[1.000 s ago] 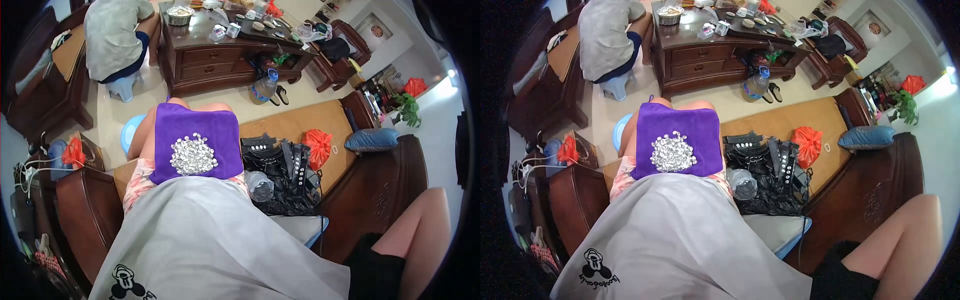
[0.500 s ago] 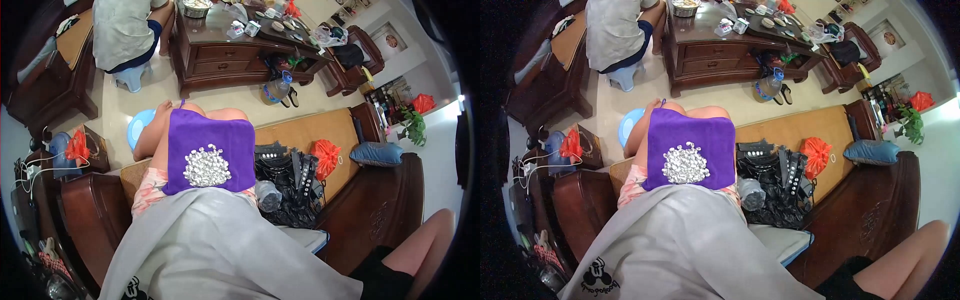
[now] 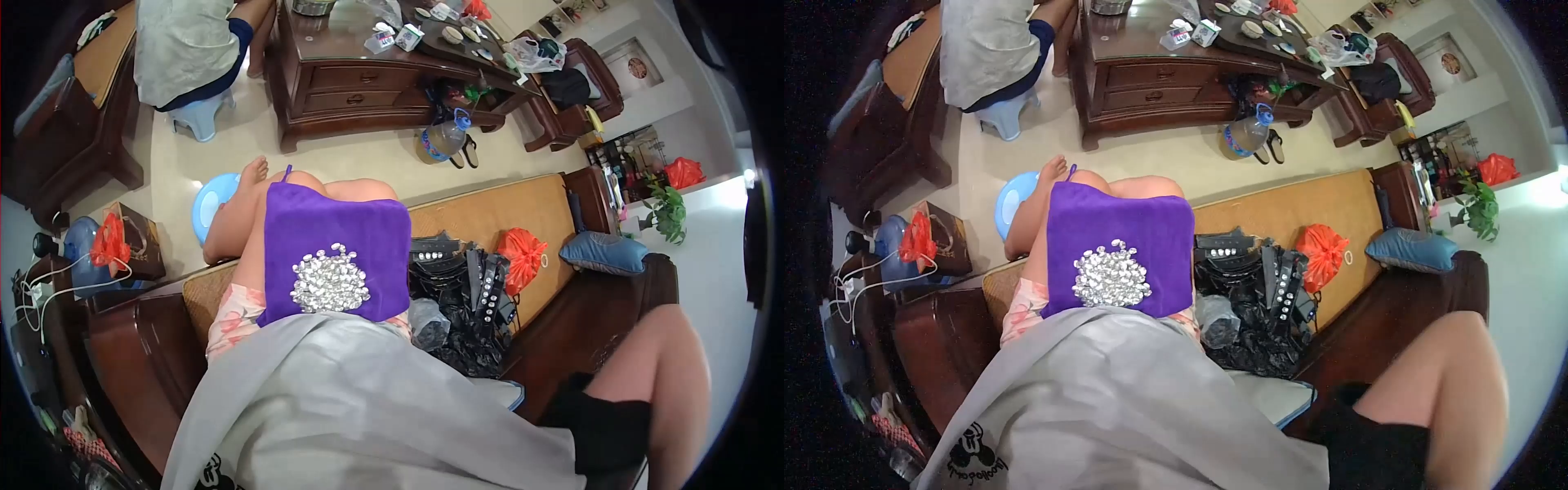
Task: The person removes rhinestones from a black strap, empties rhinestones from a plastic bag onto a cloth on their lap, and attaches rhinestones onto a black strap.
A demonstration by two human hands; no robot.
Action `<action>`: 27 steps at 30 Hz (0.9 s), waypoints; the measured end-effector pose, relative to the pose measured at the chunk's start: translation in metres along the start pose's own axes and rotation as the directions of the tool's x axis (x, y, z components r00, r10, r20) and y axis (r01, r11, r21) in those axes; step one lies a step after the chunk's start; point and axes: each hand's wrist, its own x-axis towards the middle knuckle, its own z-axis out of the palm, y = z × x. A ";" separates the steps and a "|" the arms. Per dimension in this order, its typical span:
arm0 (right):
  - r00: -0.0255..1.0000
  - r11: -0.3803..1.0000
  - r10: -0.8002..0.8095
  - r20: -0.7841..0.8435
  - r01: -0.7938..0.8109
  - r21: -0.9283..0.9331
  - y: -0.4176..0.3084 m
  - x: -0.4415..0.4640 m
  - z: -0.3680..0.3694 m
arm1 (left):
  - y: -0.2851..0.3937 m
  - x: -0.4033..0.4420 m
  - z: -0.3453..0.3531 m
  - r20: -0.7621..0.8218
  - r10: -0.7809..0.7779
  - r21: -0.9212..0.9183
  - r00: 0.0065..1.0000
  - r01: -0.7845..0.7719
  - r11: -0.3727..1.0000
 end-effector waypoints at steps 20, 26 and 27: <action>0.998 0.999 0.022 0.053 -0.024 0.028 0.015 -0.003 -0.011 | 0.004 -0.004 0.001 -0.012 0.034 0.031 0.999 -0.033 0.999; 0.999 0.999 0.013 0.053 -0.015 0.047 0.016 -0.006 -0.011 | 0.004 -0.007 0.003 0.006 0.018 0.021 1.000 -0.018 1.000; 0.999 0.998 0.011 0.053 -0.014 0.054 0.019 -0.007 -0.010 | 0.003 -0.007 0.002 0.007 0.025 0.018 1.000 -0.025 1.000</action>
